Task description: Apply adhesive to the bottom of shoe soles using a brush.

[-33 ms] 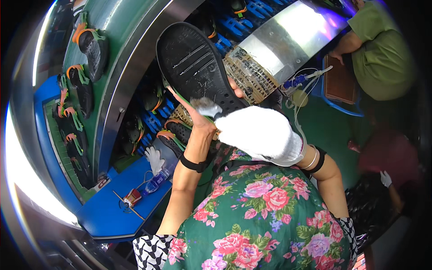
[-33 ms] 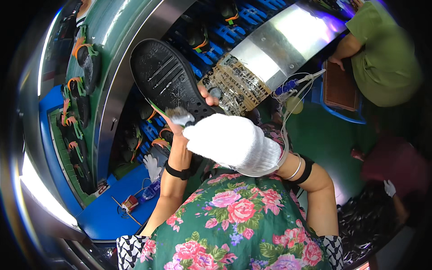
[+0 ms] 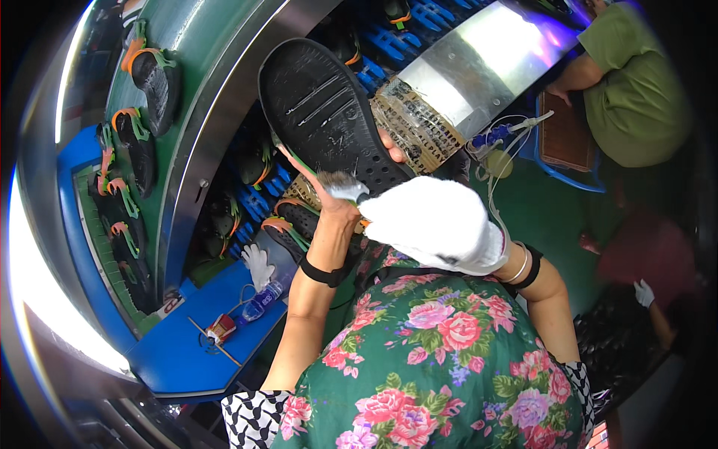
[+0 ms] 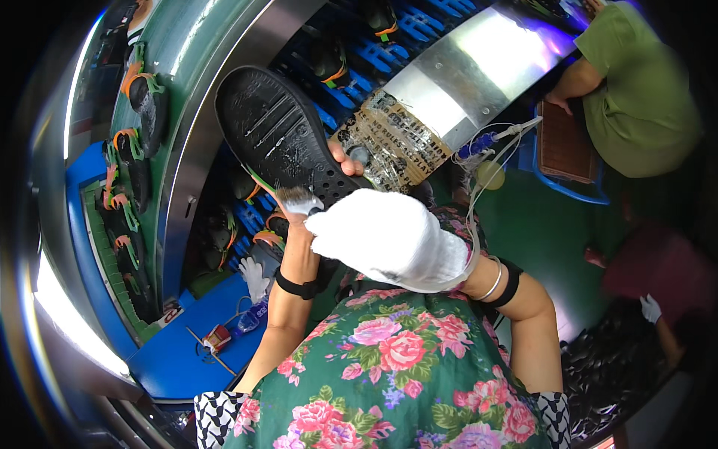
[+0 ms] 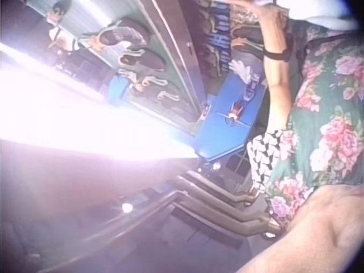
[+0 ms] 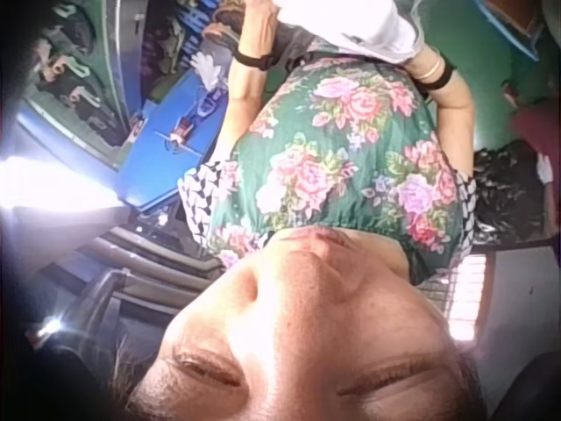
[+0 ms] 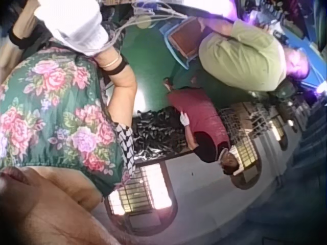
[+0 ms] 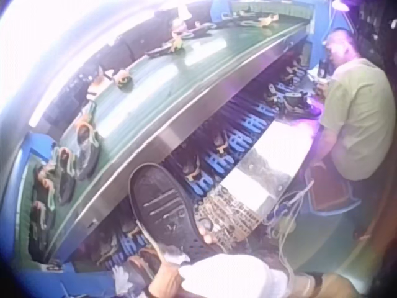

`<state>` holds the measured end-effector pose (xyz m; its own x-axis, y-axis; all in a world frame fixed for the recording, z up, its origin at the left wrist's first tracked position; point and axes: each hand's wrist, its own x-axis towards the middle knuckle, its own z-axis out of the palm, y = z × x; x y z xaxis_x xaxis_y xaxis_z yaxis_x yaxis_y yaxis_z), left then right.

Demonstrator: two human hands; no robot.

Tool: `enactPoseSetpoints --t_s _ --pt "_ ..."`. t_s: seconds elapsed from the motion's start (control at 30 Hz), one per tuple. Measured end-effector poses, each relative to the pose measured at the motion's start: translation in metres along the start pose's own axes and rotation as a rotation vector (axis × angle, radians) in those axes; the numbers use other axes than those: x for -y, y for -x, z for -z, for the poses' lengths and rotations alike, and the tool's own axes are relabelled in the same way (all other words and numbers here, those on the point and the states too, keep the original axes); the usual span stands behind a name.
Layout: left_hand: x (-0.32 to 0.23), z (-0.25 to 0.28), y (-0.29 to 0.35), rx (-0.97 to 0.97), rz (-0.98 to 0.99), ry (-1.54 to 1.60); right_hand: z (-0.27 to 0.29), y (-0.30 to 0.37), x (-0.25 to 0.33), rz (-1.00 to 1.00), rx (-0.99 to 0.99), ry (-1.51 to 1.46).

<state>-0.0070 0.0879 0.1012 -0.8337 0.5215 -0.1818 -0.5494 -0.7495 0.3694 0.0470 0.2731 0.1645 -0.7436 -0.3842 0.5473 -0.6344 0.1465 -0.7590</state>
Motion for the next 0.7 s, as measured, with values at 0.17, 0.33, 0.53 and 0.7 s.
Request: enactPoseSetpoints --t_s 0.17,0.33,0.53,0.7 --pt "-0.006 -0.004 -0.005 0.051 -0.13 0.035 0.015 -0.002 -0.002 -0.116 -0.101 -0.059" --pt "-0.005 -0.008 -0.009 0.041 -0.173 0.061 0.004 0.0 0.004 -0.014 -0.064 0.039" --pt "-0.011 0.0 -0.014 0.08 -0.199 0.003 0.014 0.001 0.0 -0.101 -0.153 -0.01" --pt "-0.013 -0.001 -0.016 -0.007 -0.196 -0.012 0.007 0.003 -0.002 -0.05 -0.139 -0.035"
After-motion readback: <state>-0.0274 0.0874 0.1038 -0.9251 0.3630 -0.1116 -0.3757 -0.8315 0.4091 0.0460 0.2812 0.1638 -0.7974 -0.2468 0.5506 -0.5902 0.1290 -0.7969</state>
